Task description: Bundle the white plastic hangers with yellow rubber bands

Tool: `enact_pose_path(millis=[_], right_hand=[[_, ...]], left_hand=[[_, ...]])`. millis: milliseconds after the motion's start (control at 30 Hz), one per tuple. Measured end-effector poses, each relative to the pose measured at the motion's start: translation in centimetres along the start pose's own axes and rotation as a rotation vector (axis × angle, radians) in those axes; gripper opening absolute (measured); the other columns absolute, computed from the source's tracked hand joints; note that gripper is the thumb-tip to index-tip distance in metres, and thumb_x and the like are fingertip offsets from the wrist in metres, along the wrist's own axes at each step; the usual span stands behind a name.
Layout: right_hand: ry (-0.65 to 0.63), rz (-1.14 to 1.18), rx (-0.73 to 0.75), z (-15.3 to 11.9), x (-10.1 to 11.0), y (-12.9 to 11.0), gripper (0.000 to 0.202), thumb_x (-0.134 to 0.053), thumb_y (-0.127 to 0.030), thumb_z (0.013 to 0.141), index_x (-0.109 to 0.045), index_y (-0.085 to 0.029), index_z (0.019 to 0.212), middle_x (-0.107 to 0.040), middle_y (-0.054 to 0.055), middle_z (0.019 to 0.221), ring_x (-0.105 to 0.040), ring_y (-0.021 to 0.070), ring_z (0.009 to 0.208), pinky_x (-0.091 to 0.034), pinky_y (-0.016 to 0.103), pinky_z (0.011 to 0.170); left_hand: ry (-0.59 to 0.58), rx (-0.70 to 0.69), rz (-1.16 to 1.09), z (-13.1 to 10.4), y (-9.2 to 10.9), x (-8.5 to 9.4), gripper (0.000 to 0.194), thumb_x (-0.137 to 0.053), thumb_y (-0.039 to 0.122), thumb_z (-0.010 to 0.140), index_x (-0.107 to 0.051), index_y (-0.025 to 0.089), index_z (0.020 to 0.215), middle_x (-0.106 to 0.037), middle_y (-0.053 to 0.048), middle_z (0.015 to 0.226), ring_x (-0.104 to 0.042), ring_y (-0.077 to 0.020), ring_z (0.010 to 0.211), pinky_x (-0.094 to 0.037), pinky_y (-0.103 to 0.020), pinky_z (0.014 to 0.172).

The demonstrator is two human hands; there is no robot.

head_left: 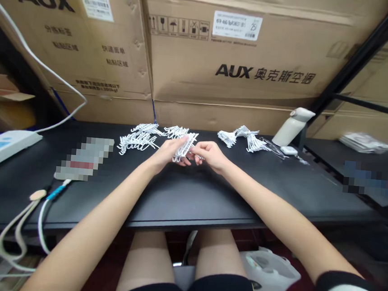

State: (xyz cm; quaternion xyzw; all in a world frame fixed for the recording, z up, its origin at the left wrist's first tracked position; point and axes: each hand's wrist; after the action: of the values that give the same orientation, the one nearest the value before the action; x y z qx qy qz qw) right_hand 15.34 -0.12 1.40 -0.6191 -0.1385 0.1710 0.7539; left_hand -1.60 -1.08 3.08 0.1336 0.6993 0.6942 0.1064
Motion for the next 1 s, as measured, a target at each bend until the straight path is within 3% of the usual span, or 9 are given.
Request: enact_pose_path(millis=[167, 367, 533, 667, 800, 1000], right_hand=[[-0.047, -0.032, -0.017, -0.2, 0.1, -0.3, 0.036, -0.073, -0.043, 0.070, -0.057, -0.013, 0.057, -0.058, -0.001, 0.048, -0.050, 0.0070, 0.043, -0.041, 0.020, 0.046], [-0.118, -0.137, 0.008, -0.4, 0.6, -0.8, 0.037, -0.069, -0.044, 0.075, -0.057, -0.013, 0.058, -0.060, -0.001, 0.049, -0.051, 0.0071, 0.043, -0.039, 0.019, 0.045], [-0.245, -0.201, 0.001, -0.7, 0.9, -1.2, 0.035, -0.067, -0.043, 0.077, -0.063, -0.011, 0.062, -0.065, 0.003, 0.057, -0.053, 0.0083, 0.045, -0.041, 0.021, 0.046], [-0.270, -0.231, -0.010, -0.9, 0.6, -1.4, 0.036, -0.065, -0.044, 0.078, -0.065, -0.011, 0.065, -0.066, 0.003, 0.058, -0.052, 0.0082, 0.046, -0.042, 0.021, 0.048], [-0.331, -0.309, 0.033, -0.9, 0.5, -1.0, 0.035, -0.063, -0.043, 0.080, -0.065, -0.011, 0.065, -0.064, 0.002, 0.056, -0.052, 0.0089, 0.047, -0.040, 0.021, 0.048], [-0.313, -0.408, 0.109, -1.1, 0.3, -0.8, 0.037, -0.059, -0.043, 0.083, -0.066, -0.011, 0.067, -0.063, 0.003, 0.059, -0.051, 0.0089, 0.047, -0.038, 0.021, 0.047]], left_hand=[[0.015, -0.080, 0.038, -0.3, 0.0, -0.1, 0.049, -0.062, 0.059, 0.075, -0.065, 0.011, 0.082, -0.071, -0.009, 0.070, -0.066, -0.0163, 0.053, -0.053, -0.024, 0.050], [-0.015, -0.035, 0.044, -0.5, 0.1, 0.2, 0.046, -0.065, 0.057, 0.074, -0.067, 0.011, 0.080, -0.071, -0.010, 0.071, -0.069, -0.0184, 0.061, -0.054, -0.024, 0.053], [-0.032, 0.036, 0.091, -0.4, 0.2, 0.3, 0.053, -0.054, 0.062, 0.080, -0.070, 0.011, 0.077, -0.072, -0.012, 0.069, -0.066, -0.0181, 0.053, -0.052, -0.024, 0.044], [0.004, 0.069, 0.087, -0.3, 0.2, 0.2, 0.054, -0.050, 0.062, 0.083, -0.069, 0.011, 0.077, -0.071, -0.011, 0.065, -0.066, -0.0182, 0.052, -0.051, -0.023, 0.042], [-0.066, 0.079, 0.125, -0.3, 0.0, 0.3, 0.053, -0.053, 0.062, 0.080, -0.068, 0.011, 0.077, -0.071, -0.012, 0.068, -0.067, -0.0190, 0.056, -0.050, -0.022, 0.041], [-0.105, 0.042, 0.168, -0.2, -0.2, 0.5, 0.050, -0.053, 0.060, 0.082, -0.066, 0.013, 0.081, -0.071, -0.010, 0.069, -0.068, -0.0195, 0.060, -0.050, -0.022, 0.041]])
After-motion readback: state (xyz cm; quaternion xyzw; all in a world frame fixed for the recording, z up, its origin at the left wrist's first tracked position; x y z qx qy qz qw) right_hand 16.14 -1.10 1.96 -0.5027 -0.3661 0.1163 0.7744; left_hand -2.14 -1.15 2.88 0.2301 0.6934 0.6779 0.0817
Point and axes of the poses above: each hand's wrist, its own z-axis towards the middle knuckle, its own x-axis out of the back of the hand, y = z × x
